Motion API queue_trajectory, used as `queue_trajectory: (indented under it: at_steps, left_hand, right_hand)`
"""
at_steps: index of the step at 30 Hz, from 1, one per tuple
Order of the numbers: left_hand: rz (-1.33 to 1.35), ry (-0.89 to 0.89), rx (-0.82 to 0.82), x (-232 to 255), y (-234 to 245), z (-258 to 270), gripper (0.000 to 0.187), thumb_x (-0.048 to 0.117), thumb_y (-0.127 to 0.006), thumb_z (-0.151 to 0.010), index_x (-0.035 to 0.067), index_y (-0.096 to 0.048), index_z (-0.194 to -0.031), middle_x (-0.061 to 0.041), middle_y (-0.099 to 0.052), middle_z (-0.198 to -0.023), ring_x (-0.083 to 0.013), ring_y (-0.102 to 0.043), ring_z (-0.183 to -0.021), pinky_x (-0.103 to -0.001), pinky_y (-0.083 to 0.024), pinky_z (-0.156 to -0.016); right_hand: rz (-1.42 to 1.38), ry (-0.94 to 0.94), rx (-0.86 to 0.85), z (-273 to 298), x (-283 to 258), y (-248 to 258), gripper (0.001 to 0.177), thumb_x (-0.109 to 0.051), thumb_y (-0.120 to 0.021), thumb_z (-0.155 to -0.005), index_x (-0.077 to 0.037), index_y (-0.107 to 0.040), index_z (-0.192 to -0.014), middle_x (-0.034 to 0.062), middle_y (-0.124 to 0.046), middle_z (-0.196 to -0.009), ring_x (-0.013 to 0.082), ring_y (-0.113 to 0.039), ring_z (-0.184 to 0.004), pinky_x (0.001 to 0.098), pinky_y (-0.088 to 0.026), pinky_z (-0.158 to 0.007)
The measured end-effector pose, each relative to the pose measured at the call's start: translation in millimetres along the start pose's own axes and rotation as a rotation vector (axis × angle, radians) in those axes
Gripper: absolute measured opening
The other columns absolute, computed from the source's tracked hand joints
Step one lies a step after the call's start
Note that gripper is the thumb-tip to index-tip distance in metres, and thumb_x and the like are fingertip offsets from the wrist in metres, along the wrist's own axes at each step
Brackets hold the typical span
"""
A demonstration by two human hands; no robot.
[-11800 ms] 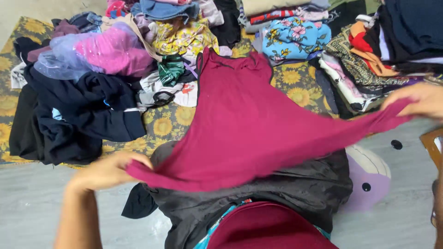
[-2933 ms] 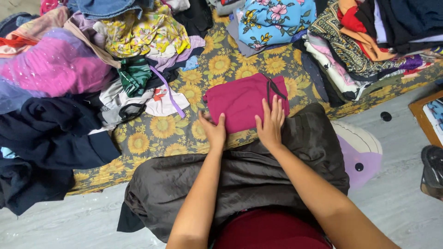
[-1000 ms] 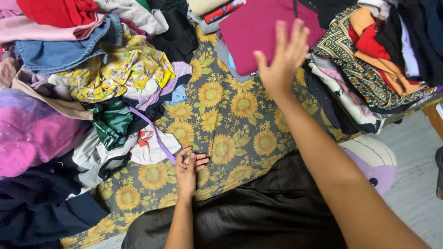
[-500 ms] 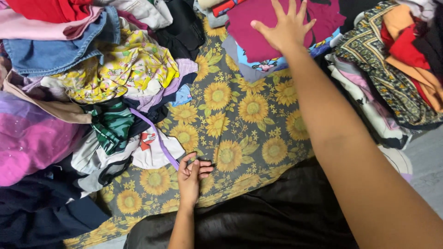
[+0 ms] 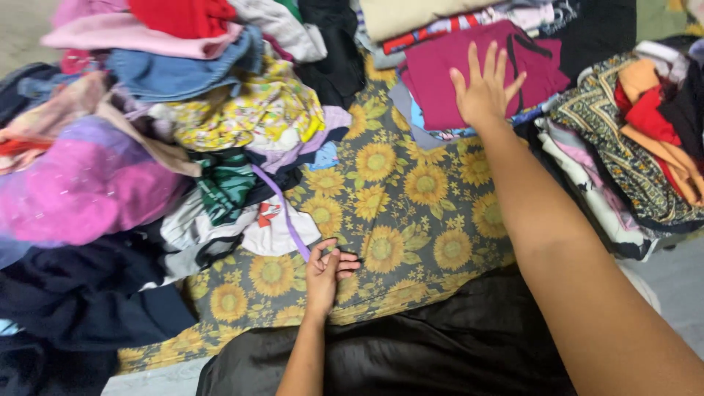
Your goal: Folding various pieces of clothing on a bed.
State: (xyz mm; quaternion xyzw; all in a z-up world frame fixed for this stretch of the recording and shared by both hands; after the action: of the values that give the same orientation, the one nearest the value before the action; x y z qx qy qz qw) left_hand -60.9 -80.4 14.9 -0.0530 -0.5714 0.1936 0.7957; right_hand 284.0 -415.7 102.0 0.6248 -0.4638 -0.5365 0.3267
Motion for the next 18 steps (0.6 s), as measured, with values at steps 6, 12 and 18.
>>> queue_trajectory:
  at_steps: [6,12,18]
  left_hand:
    - [0.056,-0.008,-0.024,-9.0,4.6,-5.4,0.030,0.015,-0.052,-0.104,0.003,-0.050,-0.132,-0.018,-0.077,-0.093,-0.0243,-0.077,-0.078,-0.029,-0.058,-0.063]
    - [0.098,-0.035,-0.074,-10.8,4.3,-6.1,0.032,0.017,-0.052,-0.105,0.003,-0.049,-0.133,-0.018,-0.077,-0.094,-0.0251,-0.078,-0.080,-0.030,-0.059,-0.064]
    - [0.144,-0.049,-0.118,-10.4,3.2,-7.7,0.031,0.016,-0.050,-0.107,0.000,-0.044,-0.133,-0.020,-0.075,-0.093,-0.0280,-0.078,-0.081,-0.033,-0.060,-0.067]
  right_hand:
    - [-0.036,0.046,0.070,16.4,-23.3,-16.1,0.068,-0.043,-0.054,-0.105,-0.016,-0.032,-0.163,0.0227,-0.018,-0.169,0.0426,-0.011,-0.156,0.0804,0.000,-0.111]
    - [-0.283,0.430,0.139,50.7,-176.8,21.4,0.056,-0.025,-0.069,-0.098,-0.014,-0.052,-0.150,0.0192,-0.037,-0.161,0.0420,-0.028,-0.151,0.0677,-0.016,-0.116]
    - [-0.569,0.801,0.076,61.2,-296.8,7.3,0.039,-0.017,-0.073,-0.100,-0.008,-0.061,-0.136,0.0174,-0.060,-0.141,0.0378,-0.054,-0.135,0.0433,-0.042,-0.114]
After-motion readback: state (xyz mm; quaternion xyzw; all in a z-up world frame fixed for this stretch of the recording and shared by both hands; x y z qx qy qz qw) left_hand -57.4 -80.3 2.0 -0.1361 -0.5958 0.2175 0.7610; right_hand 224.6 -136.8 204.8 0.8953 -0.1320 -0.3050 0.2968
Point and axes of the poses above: each hand's wrist, its own z-axis away from the middle knuckle, its own y-axis out of the back of the hand, x = y × z, the point moved 1 cm from there along -z, towards the middle knuckle
